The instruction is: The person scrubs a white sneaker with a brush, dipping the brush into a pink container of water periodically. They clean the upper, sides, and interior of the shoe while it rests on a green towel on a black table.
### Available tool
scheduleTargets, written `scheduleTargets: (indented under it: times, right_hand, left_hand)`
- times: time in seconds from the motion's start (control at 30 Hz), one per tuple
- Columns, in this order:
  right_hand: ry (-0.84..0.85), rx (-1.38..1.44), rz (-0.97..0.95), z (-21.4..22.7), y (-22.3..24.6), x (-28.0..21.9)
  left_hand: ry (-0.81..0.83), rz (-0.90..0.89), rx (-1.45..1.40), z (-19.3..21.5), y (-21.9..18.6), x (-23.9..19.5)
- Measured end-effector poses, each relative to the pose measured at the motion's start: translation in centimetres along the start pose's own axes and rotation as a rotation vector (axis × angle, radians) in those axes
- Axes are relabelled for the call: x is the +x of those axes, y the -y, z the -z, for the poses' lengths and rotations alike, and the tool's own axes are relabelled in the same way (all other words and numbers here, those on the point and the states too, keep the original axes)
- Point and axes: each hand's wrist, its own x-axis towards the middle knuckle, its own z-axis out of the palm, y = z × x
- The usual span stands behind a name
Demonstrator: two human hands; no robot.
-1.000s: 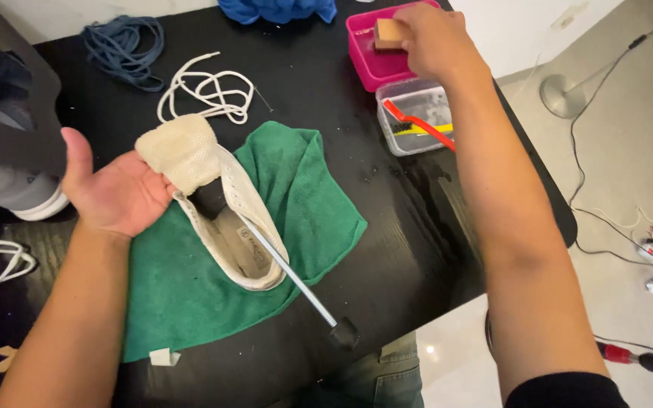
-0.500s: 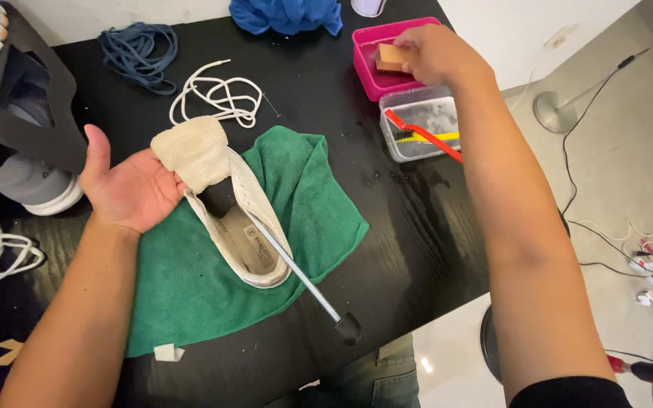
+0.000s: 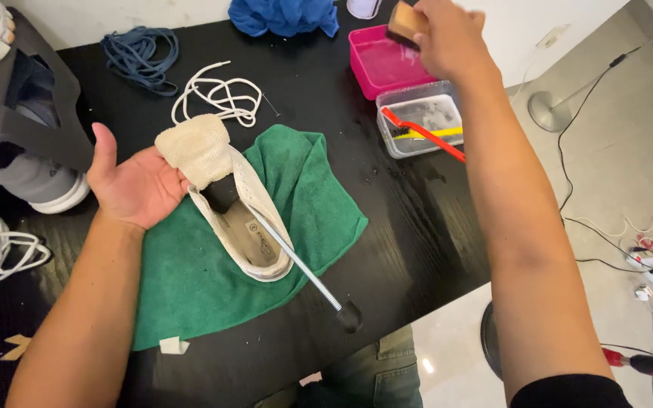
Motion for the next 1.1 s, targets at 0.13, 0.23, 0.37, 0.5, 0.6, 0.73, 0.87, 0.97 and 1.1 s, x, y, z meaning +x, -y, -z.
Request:
scheduleTargets:
  times: [0.13,0.23,0.37,0.5,0.6,0.73,0.87,0.97,1.1]
  right_hand:
    - [0.068,0.101,-0.157,0.4,1.4,-0.8]
    - [0.017,0.024,-0.015,-1.2,0.3,0.2]
    - [-0.016,-0.132,0.021,-3.0,-0.8,1.2]
    - [-0.032,-0.213,0.054,-3.7,-1.2,1.4]
    - [-0.127,-0.037,-0.01,-2.9,-0.1,1.0]
    - [-0.125,0.027,-0.015,-2.0,1.6,0.7]
    - [-0.22,-0.138,-0.027,-2.4,0.7,1.4]
    - [-0.109,-0.099,-0.157,-2.1,1.3,0.4]
    - [-0.08,0.021,-0.216,-2.5,0.2,0.1]
  left_hand:
    - [0.007,0.004,-0.003,0.1,0.0,-0.1]
    - [0.007,0.008,0.013,0.2,-0.1,-0.1]
    - [0.041,0.004,0.014,0.1,-0.1,0.1]
    - [0.025,0.012,-0.071,-0.1,0.0,0.3]
    - [0.084,0.021,-0.043,-0.2,-0.1,0.1]
    - [0.057,0.005,0.032,0.3,-0.1,0.1]
    - [0.055,0.004,0.021,0.3,-0.1,0.2]
    - [0.053,0.023,0.008,0.4,0.0,0.1]
    - [-0.01,0.007,-0.034,0.4,0.2,0.1]
